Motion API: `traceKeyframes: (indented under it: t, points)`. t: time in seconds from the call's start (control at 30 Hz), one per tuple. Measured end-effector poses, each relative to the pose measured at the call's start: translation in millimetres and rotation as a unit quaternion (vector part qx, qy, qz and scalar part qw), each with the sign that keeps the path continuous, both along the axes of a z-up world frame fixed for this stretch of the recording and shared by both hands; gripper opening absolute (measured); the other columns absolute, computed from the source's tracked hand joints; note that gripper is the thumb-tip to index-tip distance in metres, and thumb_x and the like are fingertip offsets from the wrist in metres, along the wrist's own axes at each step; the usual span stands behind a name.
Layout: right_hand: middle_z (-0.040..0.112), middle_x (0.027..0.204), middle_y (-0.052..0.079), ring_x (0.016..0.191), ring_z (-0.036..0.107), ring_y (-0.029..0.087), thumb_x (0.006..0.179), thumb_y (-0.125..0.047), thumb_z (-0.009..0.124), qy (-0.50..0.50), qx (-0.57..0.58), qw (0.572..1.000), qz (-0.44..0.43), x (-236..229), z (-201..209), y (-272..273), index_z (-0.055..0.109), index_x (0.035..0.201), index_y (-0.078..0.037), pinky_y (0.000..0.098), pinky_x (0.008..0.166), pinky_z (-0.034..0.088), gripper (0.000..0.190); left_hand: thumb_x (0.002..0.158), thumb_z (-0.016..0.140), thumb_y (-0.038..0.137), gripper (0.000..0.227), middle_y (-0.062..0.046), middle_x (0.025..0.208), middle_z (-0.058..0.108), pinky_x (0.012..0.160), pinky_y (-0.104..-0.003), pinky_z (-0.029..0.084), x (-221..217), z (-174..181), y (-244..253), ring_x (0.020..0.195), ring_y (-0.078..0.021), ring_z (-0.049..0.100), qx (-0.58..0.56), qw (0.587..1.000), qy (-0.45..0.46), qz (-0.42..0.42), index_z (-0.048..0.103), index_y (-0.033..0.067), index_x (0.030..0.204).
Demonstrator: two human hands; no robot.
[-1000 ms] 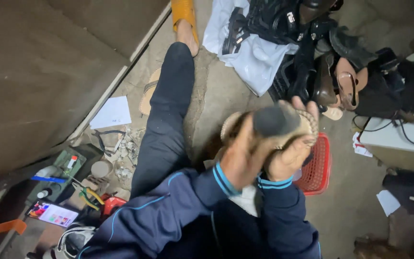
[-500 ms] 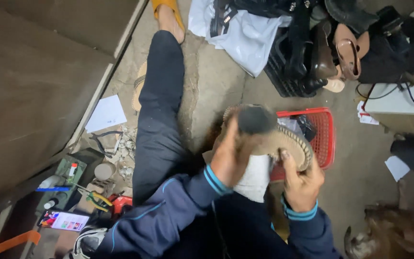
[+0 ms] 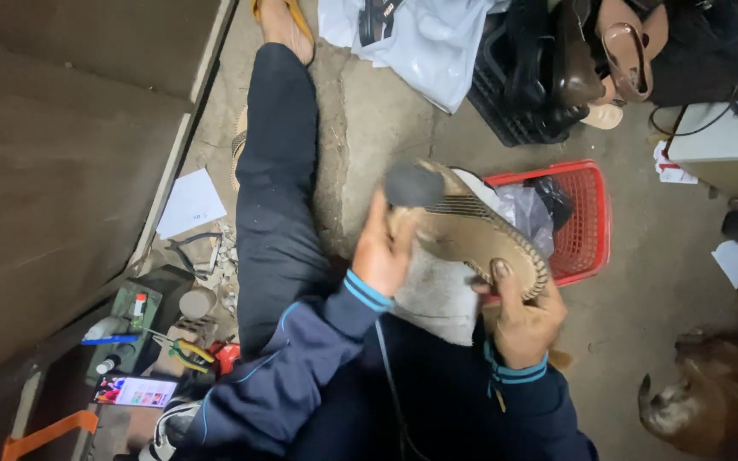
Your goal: The person sits on the floor and repeatedly taps the sole and strap of a flip-flop with a small hammer. The flip-flop is held against a white cloth on the lap. The person continues hammering the same areas throughout the clip.
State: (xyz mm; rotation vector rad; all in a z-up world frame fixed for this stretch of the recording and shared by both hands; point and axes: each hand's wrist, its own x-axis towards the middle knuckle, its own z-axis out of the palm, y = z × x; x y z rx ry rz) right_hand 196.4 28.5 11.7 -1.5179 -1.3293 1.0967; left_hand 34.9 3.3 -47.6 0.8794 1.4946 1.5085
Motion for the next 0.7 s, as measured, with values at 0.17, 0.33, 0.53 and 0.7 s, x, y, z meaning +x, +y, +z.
traceKeyframes:
  t: [0.17, 0.33, 0.53, 0.7]
  points:
    - [0.071, 0.081, 0.016, 0.055, 0.069, 0.021, 0.093, -0.014, 0.072, -0.014, -0.041, 0.998, -0.035, 5, -9, -2, 0.066, 0.112, 0.003, 0.0261, 0.047, 0.054, 0.027, 0.103, 0.053, 0.003, 0.068, -0.021, 0.156, 0.043, 0.120, -0.035, 0.041, 22, -21, -5, 0.140, -0.0233, 0.050, 0.059, 0.989, -0.134, -0.031, 0.016, 0.0005, 0.159]
    - [0.067, 0.097, 0.019, 0.052, 0.067, 0.025, 0.091, -0.011, 0.069, 0.041, -0.098, 0.994, -0.028, 23, -11, -10, 0.049, 0.119, -0.003, 0.0311, 0.053, 0.057, 0.035, 0.103, 0.049, 0.040, 0.063, -0.017, 0.139, 0.062, 0.109, -0.034, 0.045, -7, -26, 18, 0.126, -0.0238, 0.062, -0.041, 0.997, 0.037, 0.048, 0.035, 0.0040, 0.152]
    - [0.068, 0.103, 0.022, 0.051, 0.065, 0.032, 0.088, -0.005, 0.069, 0.124, -0.161, 0.978, -0.043, 39, -29, -25, 0.050, 0.112, -0.003, 0.0425, 0.049, 0.064, 0.031, 0.099, 0.054, 0.040, 0.065, -0.016, 0.106, 0.072, 0.085, -0.035, 0.055, -7, -44, 23, 0.089, -0.0247, 0.070, -0.095, 0.992, 0.088, 0.000, 0.036, 0.0077, 0.153]
    - [0.072, 0.101, 0.010, 0.092, 0.067, 0.019, 0.086, -0.016, 0.075, -0.065, -0.197, 0.970, 0.125, 64, -32, 9, 0.067, 0.117, -0.005, 0.0343, 0.079, 0.056, 0.034, 0.099, 0.061, 0.035, 0.069, -0.015, 0.132, 0.068, 0.101, -0.044, 0.051, -30, -6, 22, 0.125, -0.0356, 0.063, -0.125, 0.986, 0.108, -0.020, 0.031, 0.0175, 0.158]
